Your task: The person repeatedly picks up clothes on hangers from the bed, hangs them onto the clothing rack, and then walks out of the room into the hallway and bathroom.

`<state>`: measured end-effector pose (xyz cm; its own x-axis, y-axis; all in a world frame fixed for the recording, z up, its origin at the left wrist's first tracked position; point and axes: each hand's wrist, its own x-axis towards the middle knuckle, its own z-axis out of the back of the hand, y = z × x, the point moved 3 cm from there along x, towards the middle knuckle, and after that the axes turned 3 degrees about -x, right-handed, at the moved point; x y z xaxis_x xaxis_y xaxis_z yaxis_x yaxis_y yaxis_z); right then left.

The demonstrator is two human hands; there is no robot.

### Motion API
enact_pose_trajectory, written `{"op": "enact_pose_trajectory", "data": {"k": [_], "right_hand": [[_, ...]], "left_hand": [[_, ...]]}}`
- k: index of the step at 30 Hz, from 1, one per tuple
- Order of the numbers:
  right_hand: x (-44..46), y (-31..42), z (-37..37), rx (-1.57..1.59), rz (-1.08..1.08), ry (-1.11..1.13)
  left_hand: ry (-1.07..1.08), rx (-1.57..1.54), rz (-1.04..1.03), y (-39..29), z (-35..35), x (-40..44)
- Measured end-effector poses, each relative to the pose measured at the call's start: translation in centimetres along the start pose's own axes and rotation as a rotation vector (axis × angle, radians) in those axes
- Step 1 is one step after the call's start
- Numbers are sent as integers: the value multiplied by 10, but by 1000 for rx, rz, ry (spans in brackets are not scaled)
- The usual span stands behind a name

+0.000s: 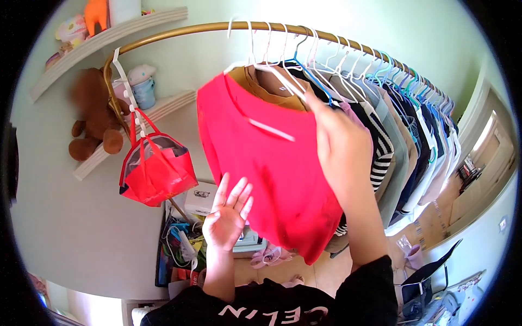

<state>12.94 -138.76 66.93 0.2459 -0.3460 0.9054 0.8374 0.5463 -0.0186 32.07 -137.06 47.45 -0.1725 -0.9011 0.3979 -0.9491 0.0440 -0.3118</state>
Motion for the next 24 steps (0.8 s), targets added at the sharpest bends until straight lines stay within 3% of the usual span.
{"op": "enact_pose_trajectory", "data": {"k": [1,4,7,10,14,17,22,24], "right_hand": [[13,2,-3,-16,-121,33],[41,-17,-36,-58,-74,-12],[37,-26,-70,-159,-149,143],[11,-20,-81,-141,-136,149],[-21,-6,-68,72,-209,136],[-62,0,-70,429,-469,167],[-199,10,-122,749,-718,214],[-267,20,-149,797,-788,367]], "left_hand": [[1,-3,-13,-2,0,-2],[-9,10,-35,-7,5,-7],[-20,43,-44,-11,7,-12],[-29,81,-65,-18,9,-15],[-55,110,-95,-22,18,-16],[-40,115,-82,-15,19,-10],[-115,674,-23,36,51,7],[-102,869,80,72,90,-1]]}}
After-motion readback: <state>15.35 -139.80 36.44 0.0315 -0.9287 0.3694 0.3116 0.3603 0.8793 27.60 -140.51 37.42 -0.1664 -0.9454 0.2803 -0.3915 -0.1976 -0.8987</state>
